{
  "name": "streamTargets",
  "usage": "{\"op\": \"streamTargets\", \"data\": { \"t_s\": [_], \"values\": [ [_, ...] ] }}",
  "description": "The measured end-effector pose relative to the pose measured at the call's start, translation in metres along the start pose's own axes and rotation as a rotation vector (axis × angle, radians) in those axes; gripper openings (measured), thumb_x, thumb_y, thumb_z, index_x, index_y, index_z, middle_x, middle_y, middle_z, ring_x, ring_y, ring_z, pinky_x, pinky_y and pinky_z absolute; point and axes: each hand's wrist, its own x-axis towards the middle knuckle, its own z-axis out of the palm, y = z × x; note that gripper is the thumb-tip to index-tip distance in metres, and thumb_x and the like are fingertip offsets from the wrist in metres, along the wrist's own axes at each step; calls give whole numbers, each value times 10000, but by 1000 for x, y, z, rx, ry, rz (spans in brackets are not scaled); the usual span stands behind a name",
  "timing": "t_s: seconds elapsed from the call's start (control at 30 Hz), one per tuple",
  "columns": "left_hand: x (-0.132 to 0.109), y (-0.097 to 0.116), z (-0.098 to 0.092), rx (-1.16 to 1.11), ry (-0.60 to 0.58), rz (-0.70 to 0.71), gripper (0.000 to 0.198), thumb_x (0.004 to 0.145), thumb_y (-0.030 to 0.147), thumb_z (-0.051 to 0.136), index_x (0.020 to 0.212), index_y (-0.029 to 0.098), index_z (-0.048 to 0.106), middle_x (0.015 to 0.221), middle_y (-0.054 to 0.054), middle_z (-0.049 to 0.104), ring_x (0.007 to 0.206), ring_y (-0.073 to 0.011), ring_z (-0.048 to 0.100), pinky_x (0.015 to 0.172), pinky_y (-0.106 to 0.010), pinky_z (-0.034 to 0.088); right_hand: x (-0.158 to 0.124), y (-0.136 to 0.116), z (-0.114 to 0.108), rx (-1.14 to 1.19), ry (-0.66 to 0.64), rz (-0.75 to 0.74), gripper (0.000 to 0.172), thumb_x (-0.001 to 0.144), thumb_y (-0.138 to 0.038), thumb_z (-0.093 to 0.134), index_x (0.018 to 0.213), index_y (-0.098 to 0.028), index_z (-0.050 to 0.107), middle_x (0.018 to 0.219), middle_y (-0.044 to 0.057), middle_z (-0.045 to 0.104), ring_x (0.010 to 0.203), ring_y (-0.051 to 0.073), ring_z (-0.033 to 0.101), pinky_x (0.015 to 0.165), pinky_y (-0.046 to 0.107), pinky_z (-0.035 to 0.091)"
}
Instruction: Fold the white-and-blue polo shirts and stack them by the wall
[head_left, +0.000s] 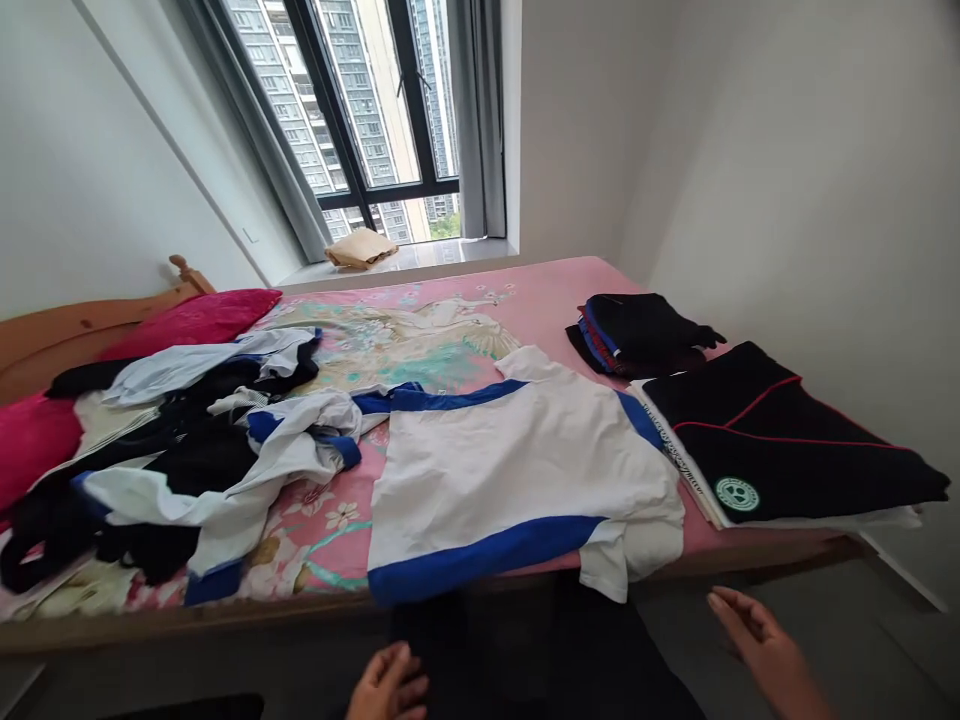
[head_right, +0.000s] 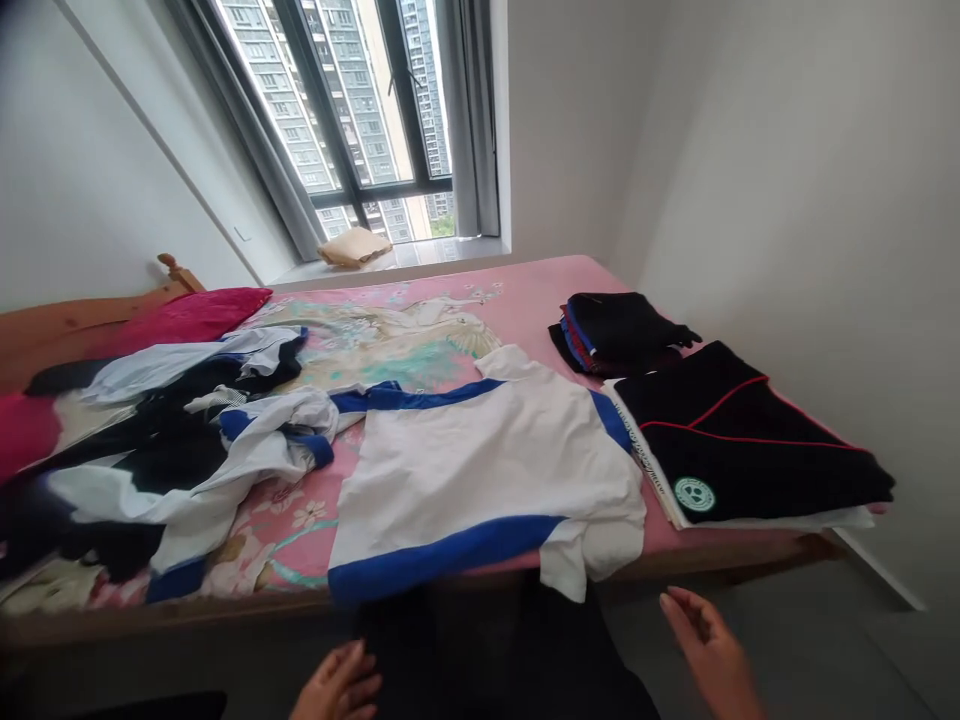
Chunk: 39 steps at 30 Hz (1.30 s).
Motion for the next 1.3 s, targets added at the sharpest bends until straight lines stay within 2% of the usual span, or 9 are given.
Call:
{"op": "streamTargets", "data": {
  "t_s": [0.1,0.2,0.3,0.43,0.67,0.83,0.93,1.13,1.3],
  "values": [
    [-2,23,-27,-237,127,85,484,669,226,735,1090,249,498,1112,-102,609,1012,-262,638,772,-359,534,-18,6,28,118,-32,69,571,439,-524,736,895,-218,576,896,71,670,960,287,622,635,302,536],
    [1,37,-16,-310,53,163,474,688,126,697,1100,279,520,1150,-56,608,1071,-206,609,827,-319,513,-28,-14,60,243,-122,126,582,477,-504,776,935,-221,556,952,48,669,965,248,626,634,274,533],
    [8,42,4,-350,-52,147,298,711,163,693,977,229,575,969,-27,658,872,-160,656,783,-297,520,-31,-26,77,363,-275,216,459,531,-470,792,821,-207,551,772,-2,659,730,181,645,623,274,530],
    [13,42,10,-344,-8,114,294,693,272,746,928,210,582,780,21,650,552,-92,586,677,-280,521,-24,-18,68,362,-324,206,373,532,-392,804,704,-201,534,543,-74,534,497,113,538,555,256,503],
    [8,38,0,-332,-99,112,245,692,138,732,827,200,536,696,20,651,593,-132,649,652,-283,542,-16,-22,57,361,-216,108,506,489,-339,789,930,-208,577,903,11,692,835,207,658,567,239,494],
    [9,45,-4,-299,-129,132,229,688,157,740,741,190,520,644,27,642,548,-124,632,636,-285,554,-22,-27,74,381,-280,111,392,525,-345,774,834,-149,635,760,53,711,708,218,672,553,268,507],
    [12,47,-11,-249,-112,138,214,685,175,746,770,185,551,639,14,645,558,-136,640,605,-269,543,-28,-23,62,406,-264,123,361,554,-362,762,809,-139,636,651,42,686,608,204,653,519,274,507],
    [5,38,-25,-145,-118,172,250,642,175,782,799,168,588,600,30,619,484,-96,576,542,-215,504,-47,-17,-8,388,-280,83,406,624,-509,737,817,-176,608,455,-45,539,336,96,440,308,205,325],
    [5,15,-35,-79,-72,173,281,582,208,816,727,169,578,528,38,594,420,-86,532,473,-194,445,-51,10,-36,223,-251,60,370,612,-523,713,726,-189,603,401,-71,457,298,57,329,326,198,313]
  ]
}}
